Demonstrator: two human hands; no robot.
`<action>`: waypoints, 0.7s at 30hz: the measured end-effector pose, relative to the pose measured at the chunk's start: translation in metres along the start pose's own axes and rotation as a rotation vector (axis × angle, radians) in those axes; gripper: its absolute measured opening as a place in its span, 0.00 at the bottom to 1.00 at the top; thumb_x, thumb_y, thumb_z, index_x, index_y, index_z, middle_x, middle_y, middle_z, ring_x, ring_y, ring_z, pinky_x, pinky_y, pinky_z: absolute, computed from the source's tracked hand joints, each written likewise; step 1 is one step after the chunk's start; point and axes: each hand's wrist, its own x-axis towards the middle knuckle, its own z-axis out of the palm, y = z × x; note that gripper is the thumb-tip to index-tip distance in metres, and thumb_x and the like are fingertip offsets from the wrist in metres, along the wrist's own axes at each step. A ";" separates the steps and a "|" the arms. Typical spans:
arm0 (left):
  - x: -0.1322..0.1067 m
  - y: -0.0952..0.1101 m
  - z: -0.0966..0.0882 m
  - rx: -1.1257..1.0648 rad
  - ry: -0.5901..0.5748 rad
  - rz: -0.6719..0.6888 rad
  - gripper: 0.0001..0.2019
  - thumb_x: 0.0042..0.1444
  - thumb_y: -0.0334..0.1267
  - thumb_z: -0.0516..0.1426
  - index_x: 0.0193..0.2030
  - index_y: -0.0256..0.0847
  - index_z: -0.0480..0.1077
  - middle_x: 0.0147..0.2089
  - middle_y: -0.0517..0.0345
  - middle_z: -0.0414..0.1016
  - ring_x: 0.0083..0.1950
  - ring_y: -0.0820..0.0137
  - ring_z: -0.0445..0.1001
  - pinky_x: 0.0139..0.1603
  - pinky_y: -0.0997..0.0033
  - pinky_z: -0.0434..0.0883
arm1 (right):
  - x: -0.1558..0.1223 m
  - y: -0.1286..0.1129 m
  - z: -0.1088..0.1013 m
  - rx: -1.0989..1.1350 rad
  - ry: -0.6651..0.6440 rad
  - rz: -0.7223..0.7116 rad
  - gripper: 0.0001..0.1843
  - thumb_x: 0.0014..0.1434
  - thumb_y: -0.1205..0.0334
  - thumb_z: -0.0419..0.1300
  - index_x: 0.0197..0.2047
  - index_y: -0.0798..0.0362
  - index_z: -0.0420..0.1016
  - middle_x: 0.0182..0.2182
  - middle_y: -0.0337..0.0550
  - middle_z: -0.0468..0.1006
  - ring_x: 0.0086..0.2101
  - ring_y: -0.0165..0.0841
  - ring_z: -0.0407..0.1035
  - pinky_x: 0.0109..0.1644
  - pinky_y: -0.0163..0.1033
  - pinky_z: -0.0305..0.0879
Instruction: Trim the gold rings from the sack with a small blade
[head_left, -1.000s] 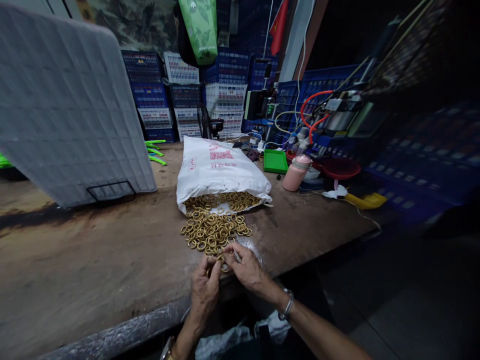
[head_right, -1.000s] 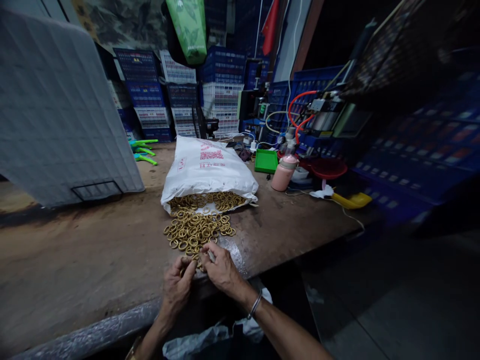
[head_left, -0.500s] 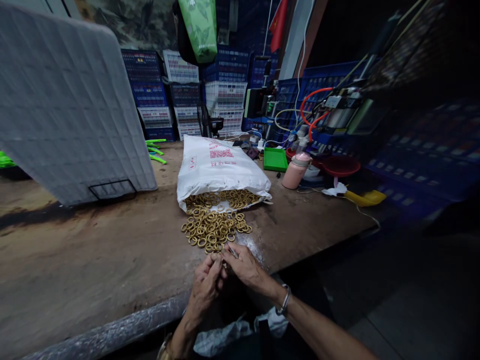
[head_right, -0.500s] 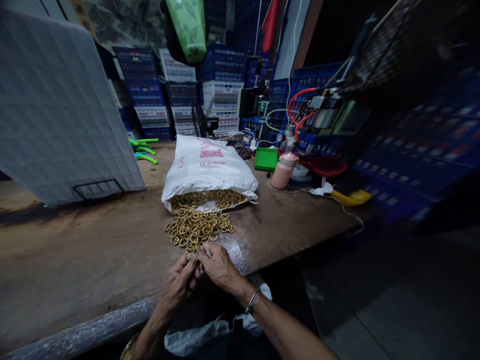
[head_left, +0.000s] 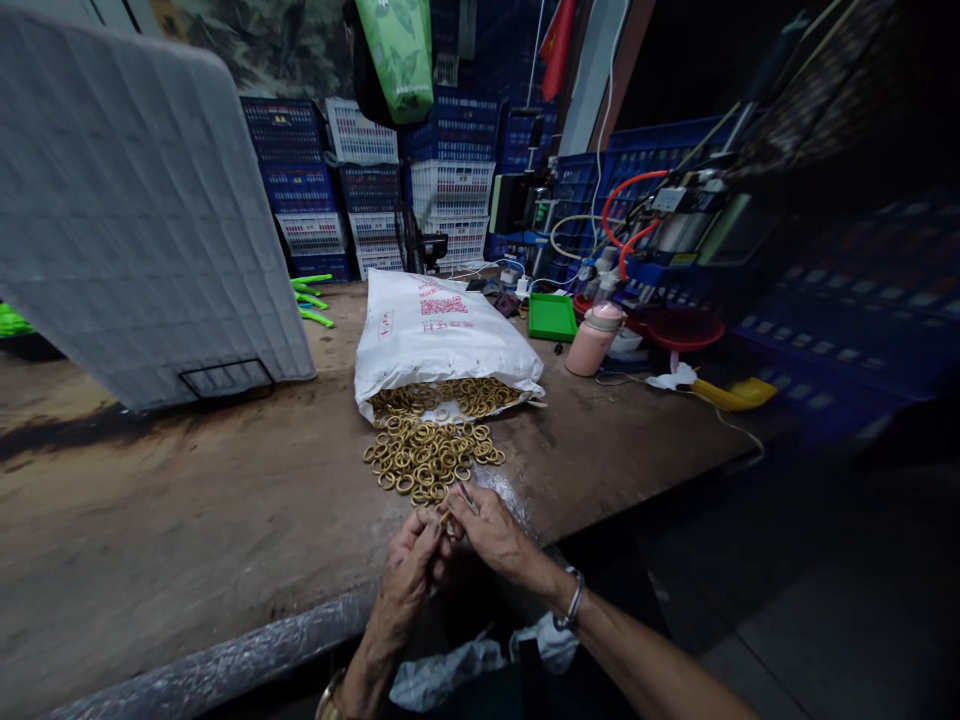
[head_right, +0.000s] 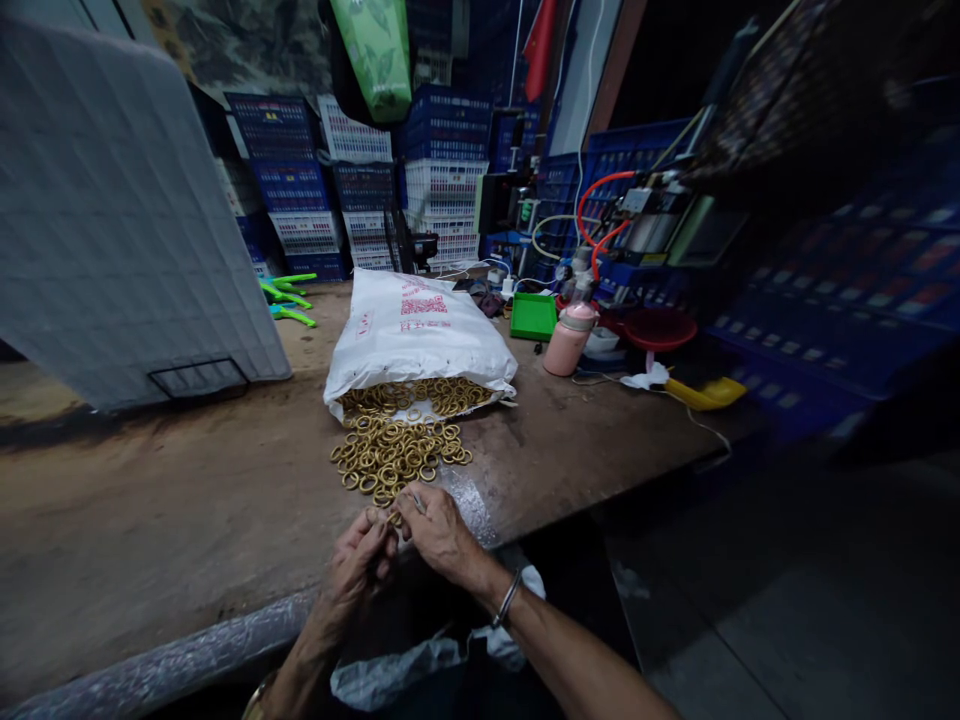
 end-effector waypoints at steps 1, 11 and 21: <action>0.000 0.001 0.001 -0.011 0.013 0.000 0.17 0.44 0.51 0.58 0.27 0.40 0.59 0.18 0.70 0.63 0.13 0.85 0.51 0.13 0.84 0.49 | -0.001 0.001 0.000 -0.075 0.025 -0.015 0.14 0.59 0.58 0.45 0.25 0.54 0.63 0.20 0.35 0.64 0.23 0.25 0.58 0.28 0.30 0.54; 0.000 0.005 0.006 -0.004 0.082 0.071 0.18 0.38 0.50 0.62 0.26 0.39 0.61 0.16 0.69 0.63 0.14 0.84 0.54 0.14 0.84 0.51 | -0.009 0.006 -0.003 -0.614 -0.117 -0.114 0.18 0.40 0.75 0.46 0.36 0.52 0.65 0.26 0.40 0.71 0.28 0.30 0.62 0.32 0.32 0.50; -0.001 0.000 0.002 0.080 0.087 0.105 0.18 0.42 0.52 0.59 0.24 0.39 0.60 0.15 0.70 0.60 0.14 0.84 0.53 0.14 0.83 0.49 | -0.005 0.004 -0.003 -0.704 -0.171 -0.051 0.15 0.46 0.74 0.46 0.36 0.52 0.65 0.27 0.40 0.72 0.27 0.30 0.63 0.28 0.33 0.47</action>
